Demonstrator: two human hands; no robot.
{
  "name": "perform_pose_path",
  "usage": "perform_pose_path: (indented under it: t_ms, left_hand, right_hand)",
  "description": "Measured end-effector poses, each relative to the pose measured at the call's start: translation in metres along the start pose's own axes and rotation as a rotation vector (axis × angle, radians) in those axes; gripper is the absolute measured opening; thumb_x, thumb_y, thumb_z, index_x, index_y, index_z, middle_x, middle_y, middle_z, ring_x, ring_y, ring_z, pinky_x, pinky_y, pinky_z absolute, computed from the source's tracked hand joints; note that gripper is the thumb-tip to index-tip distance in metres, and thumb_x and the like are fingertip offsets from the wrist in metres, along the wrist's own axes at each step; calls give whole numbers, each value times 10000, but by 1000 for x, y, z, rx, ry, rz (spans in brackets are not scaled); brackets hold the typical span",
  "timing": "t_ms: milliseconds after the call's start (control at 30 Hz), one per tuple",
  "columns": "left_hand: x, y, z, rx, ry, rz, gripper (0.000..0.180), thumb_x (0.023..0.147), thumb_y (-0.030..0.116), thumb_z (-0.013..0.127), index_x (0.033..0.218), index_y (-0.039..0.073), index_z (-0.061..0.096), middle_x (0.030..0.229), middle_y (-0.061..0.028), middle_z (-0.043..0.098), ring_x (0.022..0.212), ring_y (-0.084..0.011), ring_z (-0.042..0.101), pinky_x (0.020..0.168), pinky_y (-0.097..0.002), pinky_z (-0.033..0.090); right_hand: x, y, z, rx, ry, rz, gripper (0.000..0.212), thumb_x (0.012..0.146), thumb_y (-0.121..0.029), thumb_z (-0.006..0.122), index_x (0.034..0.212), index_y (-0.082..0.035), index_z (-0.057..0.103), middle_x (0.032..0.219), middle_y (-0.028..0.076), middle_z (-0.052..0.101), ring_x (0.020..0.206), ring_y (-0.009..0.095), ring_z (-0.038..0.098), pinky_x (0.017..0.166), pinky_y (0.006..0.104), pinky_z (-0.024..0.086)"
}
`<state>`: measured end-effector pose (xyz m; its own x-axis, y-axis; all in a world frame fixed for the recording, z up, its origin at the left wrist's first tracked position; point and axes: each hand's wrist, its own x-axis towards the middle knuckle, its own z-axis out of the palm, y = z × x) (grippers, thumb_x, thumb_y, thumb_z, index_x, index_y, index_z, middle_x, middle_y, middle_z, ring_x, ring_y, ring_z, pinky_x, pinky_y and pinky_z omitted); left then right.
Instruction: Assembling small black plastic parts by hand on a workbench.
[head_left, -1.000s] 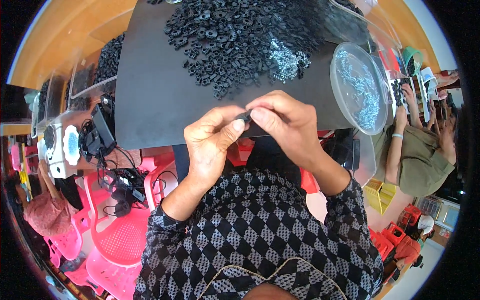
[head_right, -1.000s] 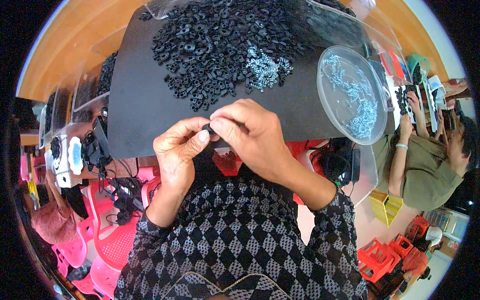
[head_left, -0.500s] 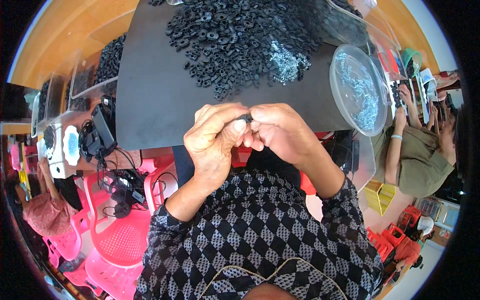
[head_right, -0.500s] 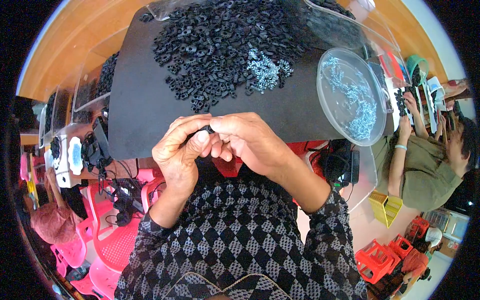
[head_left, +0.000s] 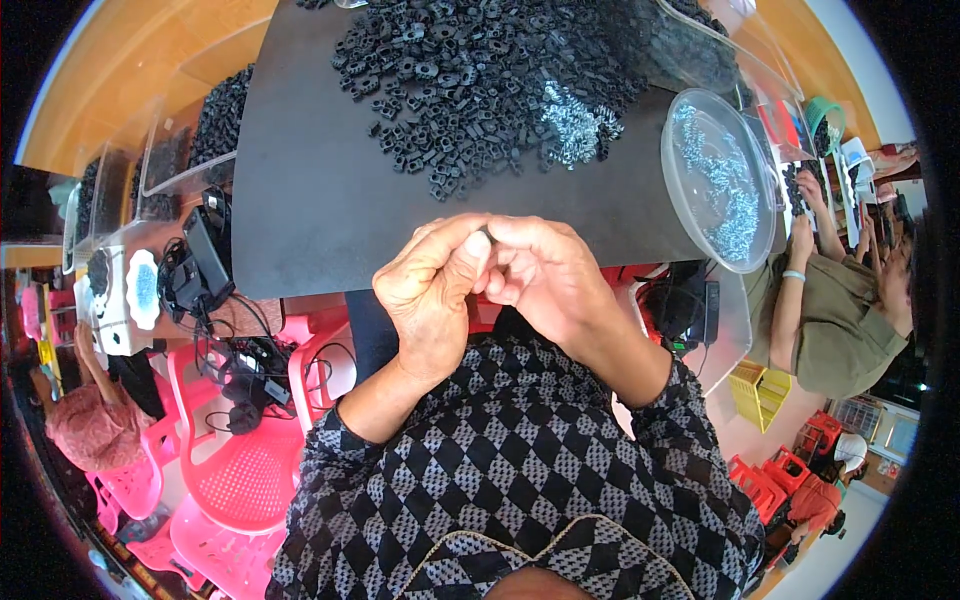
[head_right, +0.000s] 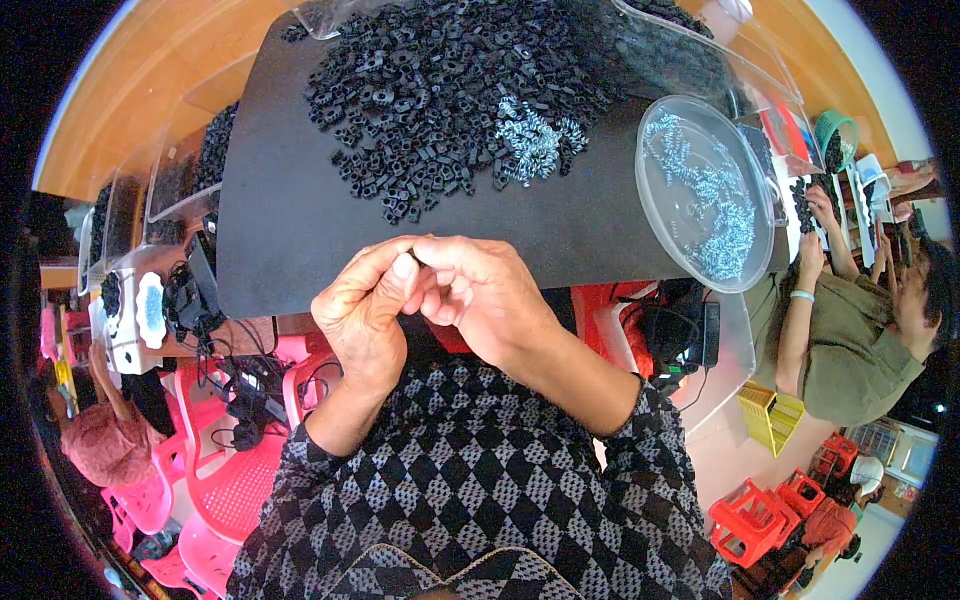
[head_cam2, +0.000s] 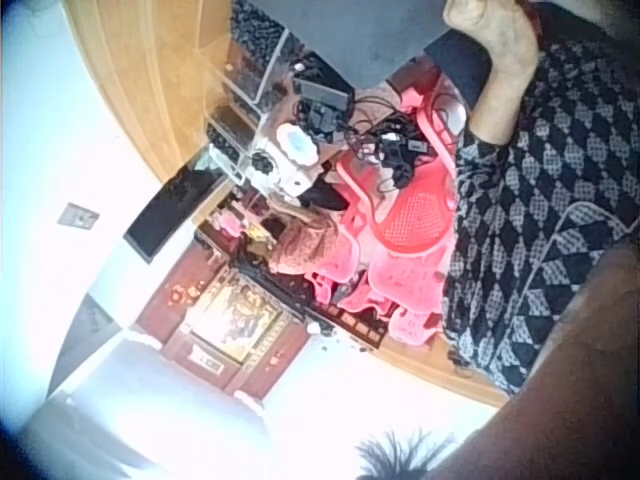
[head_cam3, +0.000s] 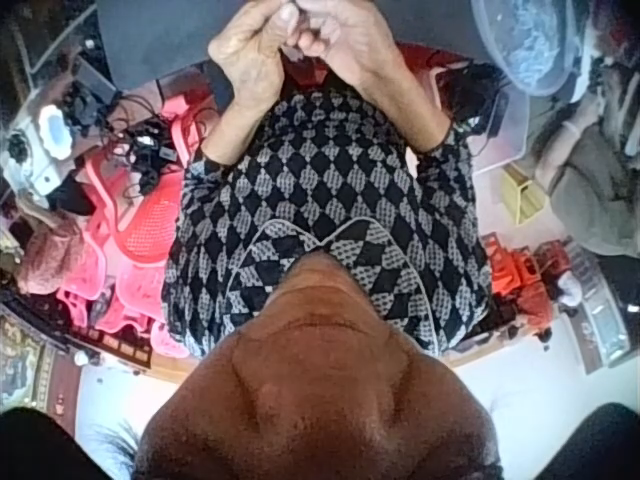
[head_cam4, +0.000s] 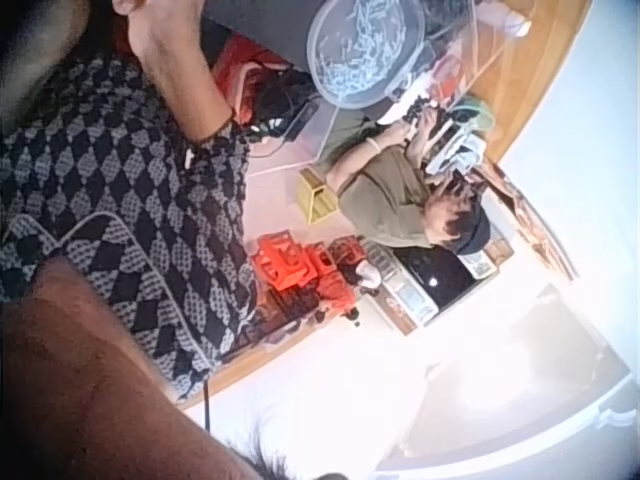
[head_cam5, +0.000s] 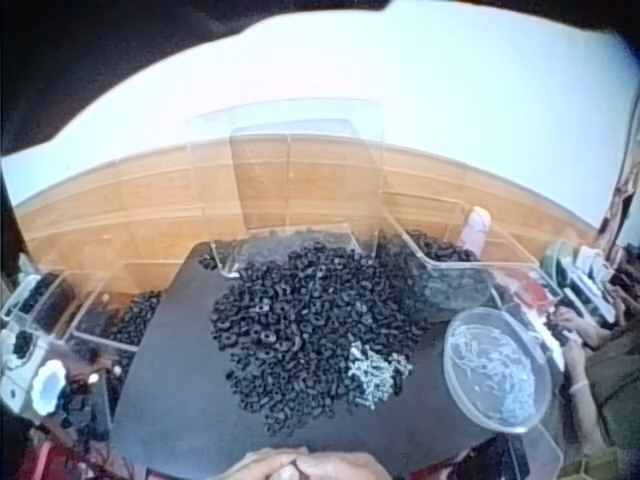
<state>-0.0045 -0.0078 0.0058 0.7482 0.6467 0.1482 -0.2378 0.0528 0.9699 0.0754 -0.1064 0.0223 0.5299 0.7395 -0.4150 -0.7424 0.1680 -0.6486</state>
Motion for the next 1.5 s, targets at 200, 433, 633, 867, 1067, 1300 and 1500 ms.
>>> perform_pose_path:
  t_ms: [200, 433, 633, 867, 1067, 1300, 1500]
  left_hand:
    - [5, 3, -7, -3, -92, -30, 226, 899, 155, 589, 971, -48, 656, 850, -85, 626, 689, -96, 545, 648, -226, 458]
    - [11, 3, -9, 23, -137, -1, 236, 908, 161, 575, 962, -56, 652, 906, -101, 643, 796, -129, 585, 717, -246, 465]
    - [20, 2, -21, 263, -154, 142, 208, 891, 130, 583, 1006, -29, 651, 946, -106, 647, 858, -170, 602, 787, -261, 464]
    - [37, 0, -53, 528, -57, 171, 213, 802, -12, 623, 1013, 0, 649, 806, -70, 629, 729, -149, 587, 689, -257, 468]
    - [56, 7, -50, 756, -104, 293, 252, 713, -10, 641, 959, 41, 655, 745, -82, 610, 680, -237, 585, 655, -320, 449]
    - [81, 5, -39, 965, -213, 418, 256, 721, 11, 648, 969, 68, 670, 720, -64, 591, 667, -217, 573, 640, -301, 460]
    - [77, 7, -27, 1031, -295, 617, 217, 658, 67, 717, 868, 62, 663, 707, -48, 574, 658, -231, 560, 623, -340, 446]
  right_hand:
    - [7, -7, -6, 219, -120, 221, 280, 869, -304, 571, 868, -24, 584, 768, 98, 619, 657, 167, 576, 555, 240, 416]
    - [13, -5, -9, 241, -106, 231, 292, 868, -310, 564, 795, -29, 588, 725, 88, 606, 612, 158, 551, 519, 231, 394]
    - [4, -19, -8, 42, -25, 154, 299, 859, -303, 568, 802, -11, 598, 703, 90, 594, 576, 135, 528, 506, 223, 377]
    - [-11, -129, -21, -535, 272, -565, 283, 800, -277, 616, 865, -2, 634, 771, 81, 651, 610, 77, 510, 508, 201, 360]
    - [25, -235, -58, -1216, 766, -1103, 393, 763, -320, 658, 959, 21, 663, 835, 51, 668, 725, 109, 578, 612, 234, 430]
    - [69, -286, -102, -1810, 870, -1155, 373, 784, -246, 633, 1105, -56, 624, 910, 115, 661, 815, 204, 620, 731, 332, 477]
    - [49, -220, -63, -1782, 836, -1490, 248, 712, -45, 564, 957, 0, 568, 779, 171, 538, 758, 308, 524, 695, 384, 427]
